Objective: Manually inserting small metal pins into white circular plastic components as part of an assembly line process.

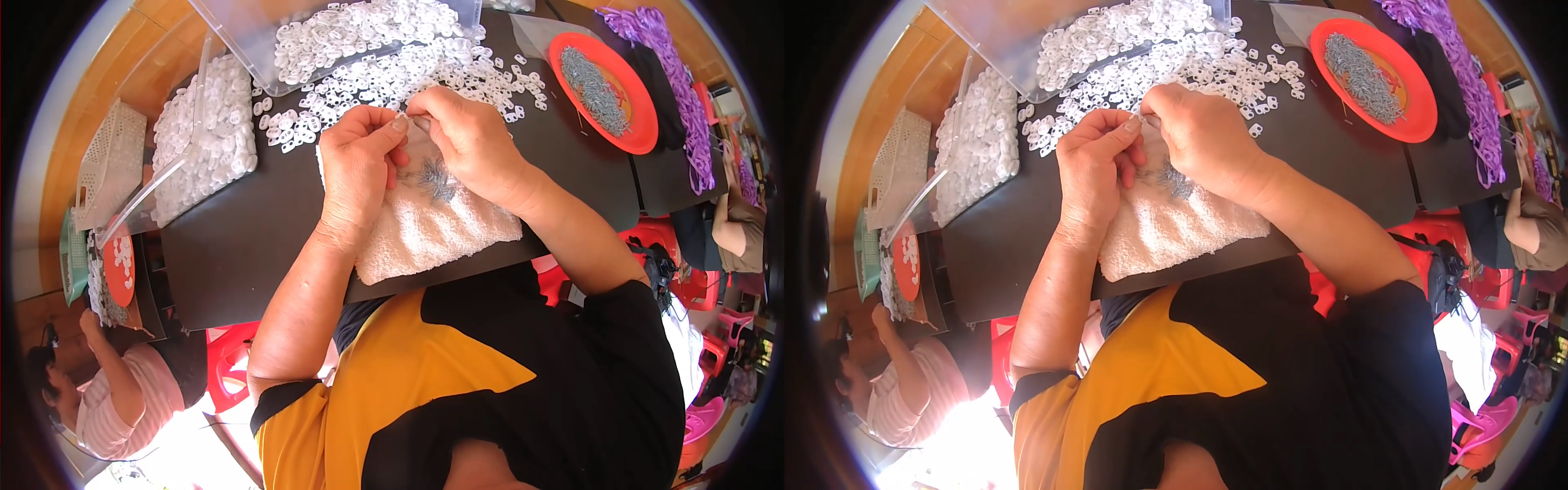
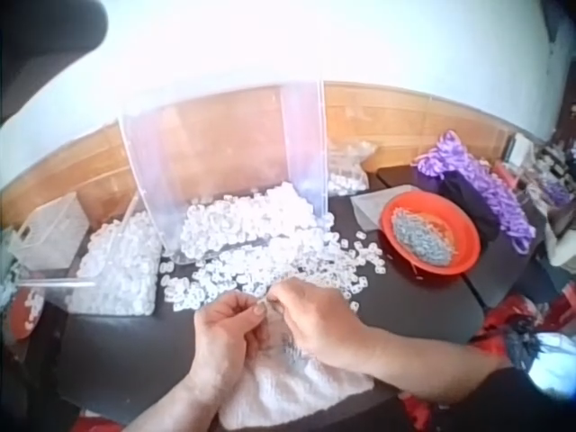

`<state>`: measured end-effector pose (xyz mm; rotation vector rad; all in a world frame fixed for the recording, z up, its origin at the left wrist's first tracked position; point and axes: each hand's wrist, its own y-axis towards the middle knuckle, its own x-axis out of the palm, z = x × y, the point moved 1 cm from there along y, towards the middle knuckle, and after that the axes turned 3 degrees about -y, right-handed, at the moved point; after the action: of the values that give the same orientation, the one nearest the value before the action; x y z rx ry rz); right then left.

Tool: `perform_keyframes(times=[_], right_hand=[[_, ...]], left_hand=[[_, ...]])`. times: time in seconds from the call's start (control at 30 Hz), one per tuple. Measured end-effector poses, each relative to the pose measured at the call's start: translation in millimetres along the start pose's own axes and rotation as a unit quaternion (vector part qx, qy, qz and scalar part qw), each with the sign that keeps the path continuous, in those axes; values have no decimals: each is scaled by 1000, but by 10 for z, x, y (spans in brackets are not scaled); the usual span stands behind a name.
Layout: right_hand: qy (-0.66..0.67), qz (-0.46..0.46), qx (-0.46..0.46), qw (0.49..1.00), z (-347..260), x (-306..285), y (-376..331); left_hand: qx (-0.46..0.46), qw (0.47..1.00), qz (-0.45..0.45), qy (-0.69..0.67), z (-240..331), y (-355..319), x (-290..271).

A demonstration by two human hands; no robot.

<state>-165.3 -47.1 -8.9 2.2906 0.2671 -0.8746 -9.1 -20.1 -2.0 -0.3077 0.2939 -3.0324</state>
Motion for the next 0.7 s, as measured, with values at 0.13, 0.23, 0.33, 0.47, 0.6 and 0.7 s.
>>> perform_keyframes(times=[0.13,0.23,0.33,0.47,0.6,0.7], right_hand=[[13,14,-8,1000,-20,15,6],[40,28,-2,999,-26,6,1],[15,42,-32,998,-13,7,-2],[-7,36,-39,999,-12,27,-7],[-21,55,-49,997,-3,71,-27],[-13,47,-29,998,1,82,-35]], left_hand=[[-5,1000,-2,-6,19,-3,-14],[-7,999,8,-35,25,6,-3],[-10,999,5,-32,28,6,-7],[-12,1000,5,-24,23,-5,5],[-13,1000,5,-11,3,-7,9],[-15,1000,5,14,-24,-2,4]])
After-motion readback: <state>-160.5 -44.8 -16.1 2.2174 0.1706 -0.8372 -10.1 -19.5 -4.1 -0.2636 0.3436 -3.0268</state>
